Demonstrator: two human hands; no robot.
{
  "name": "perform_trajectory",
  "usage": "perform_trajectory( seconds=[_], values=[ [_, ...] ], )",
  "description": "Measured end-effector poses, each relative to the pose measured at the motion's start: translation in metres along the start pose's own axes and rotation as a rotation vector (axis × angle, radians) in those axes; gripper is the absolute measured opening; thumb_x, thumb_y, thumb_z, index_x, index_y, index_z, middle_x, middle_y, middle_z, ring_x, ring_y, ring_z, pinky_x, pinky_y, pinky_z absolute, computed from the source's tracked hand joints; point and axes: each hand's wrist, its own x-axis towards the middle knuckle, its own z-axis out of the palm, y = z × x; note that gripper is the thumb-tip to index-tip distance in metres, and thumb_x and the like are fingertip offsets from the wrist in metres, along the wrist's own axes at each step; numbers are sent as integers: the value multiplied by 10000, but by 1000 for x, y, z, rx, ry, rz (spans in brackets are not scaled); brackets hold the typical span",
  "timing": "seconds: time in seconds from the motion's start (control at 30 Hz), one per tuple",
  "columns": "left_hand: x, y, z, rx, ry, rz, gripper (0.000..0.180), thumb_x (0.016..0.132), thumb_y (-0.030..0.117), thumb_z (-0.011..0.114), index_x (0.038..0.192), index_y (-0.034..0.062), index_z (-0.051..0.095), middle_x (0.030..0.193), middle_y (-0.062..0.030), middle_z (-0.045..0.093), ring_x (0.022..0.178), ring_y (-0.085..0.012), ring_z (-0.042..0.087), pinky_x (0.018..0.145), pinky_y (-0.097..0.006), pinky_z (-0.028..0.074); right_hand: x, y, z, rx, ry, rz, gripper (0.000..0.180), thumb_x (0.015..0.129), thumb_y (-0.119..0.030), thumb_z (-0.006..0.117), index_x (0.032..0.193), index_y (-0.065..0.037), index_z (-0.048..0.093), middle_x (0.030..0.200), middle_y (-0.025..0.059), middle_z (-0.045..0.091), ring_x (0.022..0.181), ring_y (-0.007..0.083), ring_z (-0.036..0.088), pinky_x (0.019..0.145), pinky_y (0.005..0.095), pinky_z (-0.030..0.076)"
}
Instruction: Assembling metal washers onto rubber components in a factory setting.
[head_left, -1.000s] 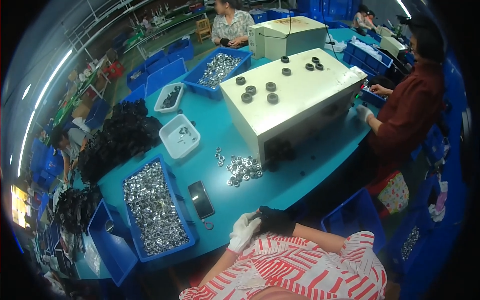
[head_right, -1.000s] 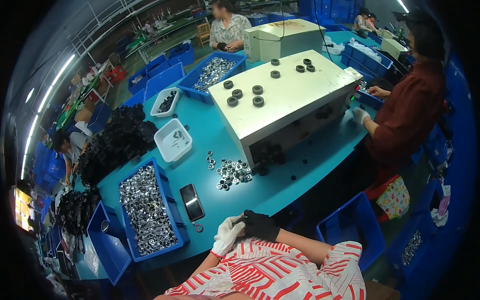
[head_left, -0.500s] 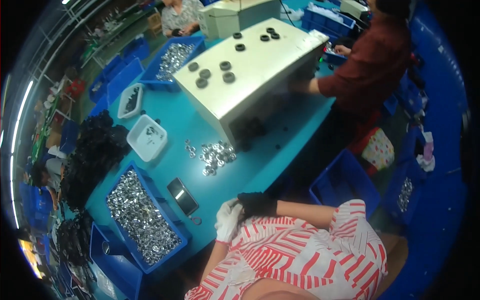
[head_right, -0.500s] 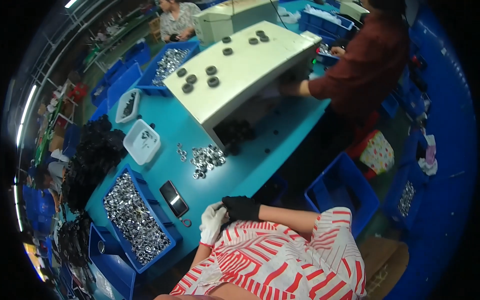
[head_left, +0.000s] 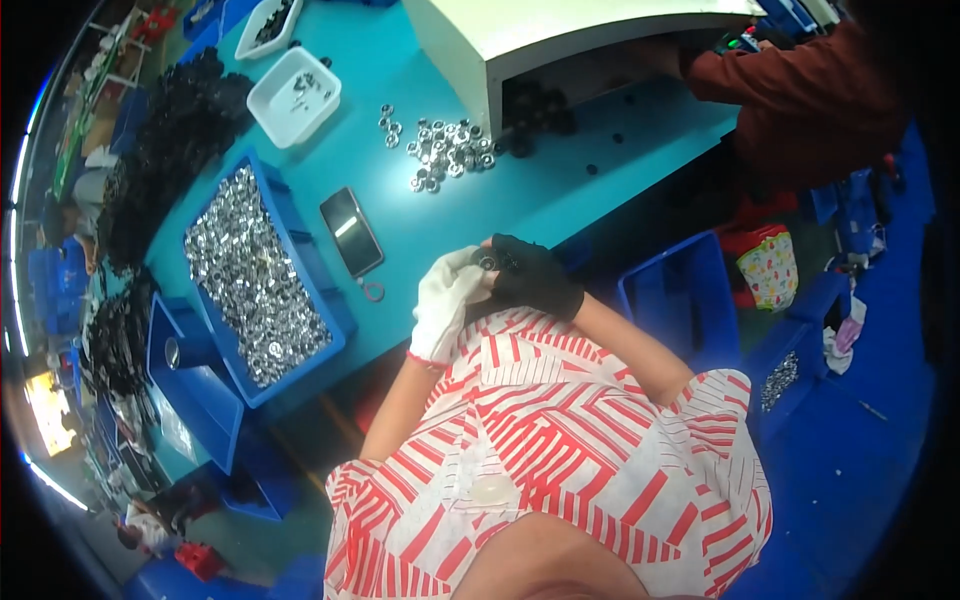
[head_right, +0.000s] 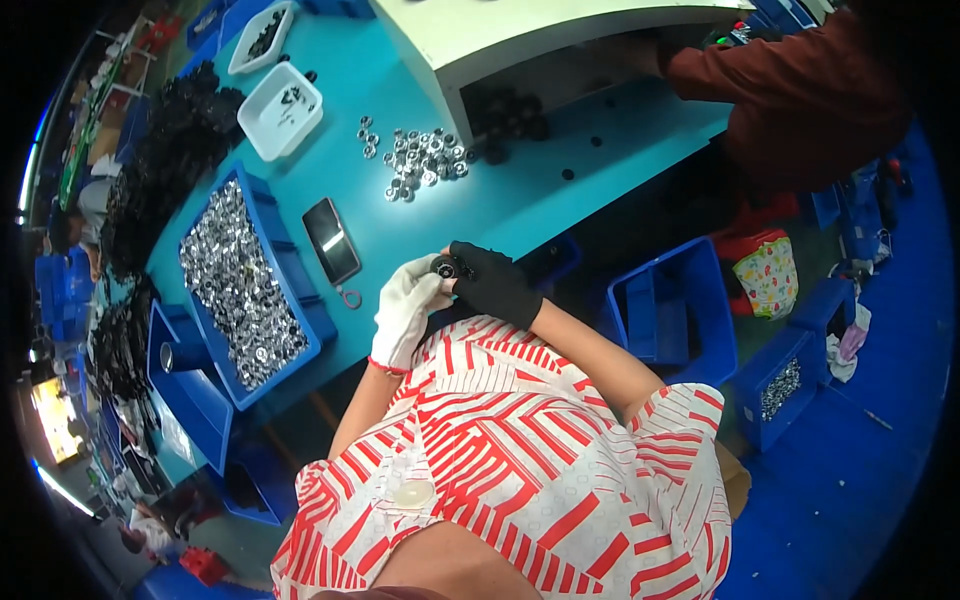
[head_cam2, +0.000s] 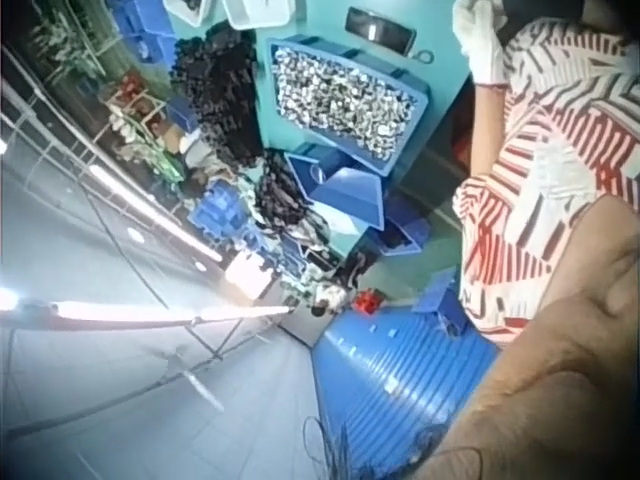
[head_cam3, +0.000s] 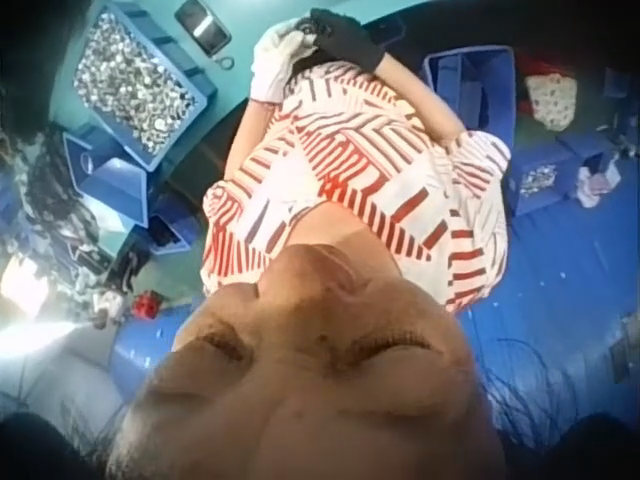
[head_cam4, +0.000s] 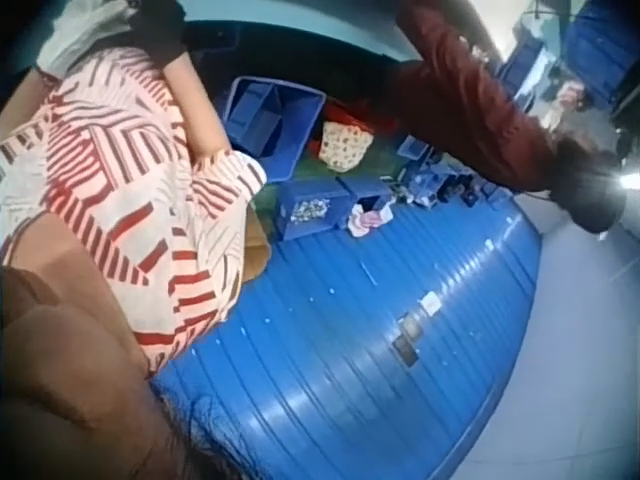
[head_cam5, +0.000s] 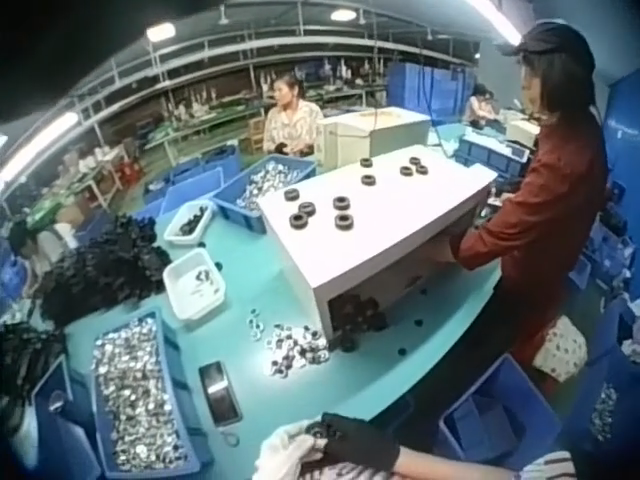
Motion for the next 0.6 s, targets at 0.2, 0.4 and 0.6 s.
perform_trajectory(
  seconds=[0.2, 0.4, 0.6],
  values=[
    [-13, 6, -6, -1, -25, 10, 355, 890, 106, 512, 1197, -72, 510, 961, -90, 613, 753, -115, 615, 675, -232, 535, -6, 4, 2, -122, -77, -87, 454, 765, -229, 706, 1164, -88, 540, 1069, 137, 621, 932, 317, 621, 798, 384, 496],
    [-19, 2, 1, 12, 54, -36, 379, 856, 88, 592, 1186, -78, 507, 945, -95, 614, 765, -110, 610, 702, -229, 535, -8, 1, 14, -273, -10, -166, 442, 737, -262, 719, 1108, -95, 548, 988, 119, 621, 882, 303, 626, 746, 390, 505],
    [-23, 8, 7, 278, 150, -13, 359, 816, 48, 630, 1144, -57, 527, 870, -90, 625, 724, -124, 591, 682, -235, 503, -3, 9, 19, -509, -93, -299, 400, 736, -301, 712, 1060, -106, 580, 916, 113, 628, 776, 292, 646, 669, 373, 523]
  ],
)
